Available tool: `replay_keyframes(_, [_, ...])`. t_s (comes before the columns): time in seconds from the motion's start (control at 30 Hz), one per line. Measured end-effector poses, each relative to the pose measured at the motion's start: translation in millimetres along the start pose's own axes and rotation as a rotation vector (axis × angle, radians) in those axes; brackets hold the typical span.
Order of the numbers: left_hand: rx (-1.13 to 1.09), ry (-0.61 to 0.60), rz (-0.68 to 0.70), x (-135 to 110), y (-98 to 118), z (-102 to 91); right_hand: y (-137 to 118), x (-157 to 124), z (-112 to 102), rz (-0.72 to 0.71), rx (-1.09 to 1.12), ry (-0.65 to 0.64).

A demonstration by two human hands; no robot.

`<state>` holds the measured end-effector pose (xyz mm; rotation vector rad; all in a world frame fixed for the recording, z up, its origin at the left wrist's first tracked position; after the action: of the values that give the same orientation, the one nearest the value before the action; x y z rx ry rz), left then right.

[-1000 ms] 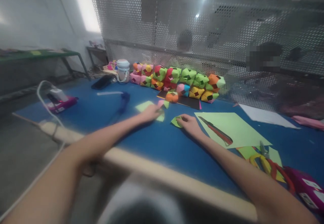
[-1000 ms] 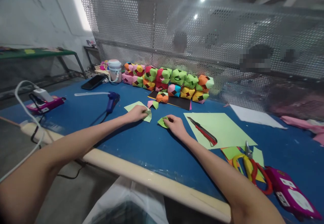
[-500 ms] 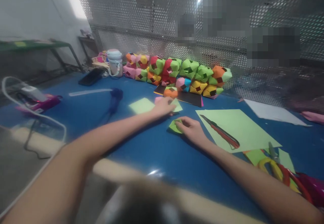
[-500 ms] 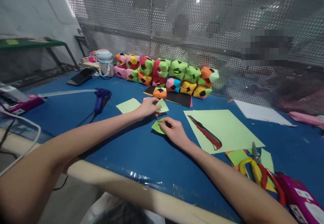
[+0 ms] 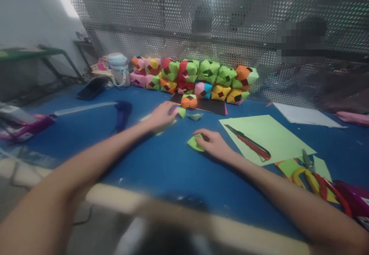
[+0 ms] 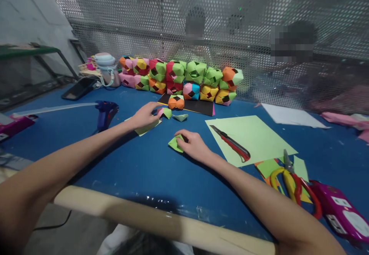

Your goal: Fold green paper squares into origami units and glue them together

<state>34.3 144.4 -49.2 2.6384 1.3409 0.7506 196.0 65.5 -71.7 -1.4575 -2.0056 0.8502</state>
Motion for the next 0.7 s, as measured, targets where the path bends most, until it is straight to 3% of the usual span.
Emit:
replay_keyframes(0.1, [-0.004, -0.051, 0.034, 3, 5, 11.0, -7, -1, 2, -0.018, -0.133, -0.168])
replay_keyframes(0.17, [0.004, -0.062, 0.058, 6, 10, 14.3, -12, 2, -8, -0.056, -0.195, -0.174])
replay_keyframes(0.3, [-0.010, -0.032, 0.091, 12, 14, 14.7, -14, 23, -41, -0.149, -0.283, 0.119])
replay_keyframes(0.37, [-0.037, -0.011, 0.092, 14, 14, 14.7, -13, 37, -45, -0.217, -0.383, 0.255])
replay_keyframes(0.53, [-0.074, 0.040, 0.046, 14, 14, 12.9, 6, 71, -22, -0.205, -0.468, 0.210])
replay_keyframes(0.7, [-0.213, 0.121, -0.082, 10, 11, 10.8, 15, 71, -38, -0.123, -0.450, 0.302])
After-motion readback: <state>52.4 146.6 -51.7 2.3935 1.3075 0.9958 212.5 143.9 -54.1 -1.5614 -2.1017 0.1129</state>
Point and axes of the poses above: each hand's wrist, its own x-axis towards the middle knuckle, its own z-axis out of the palm, y = z × x, the point moved 9 cm from there along x, towards the middle knuckle, and after that the axes turned 13 degrees about z, right-handed, at the moved point
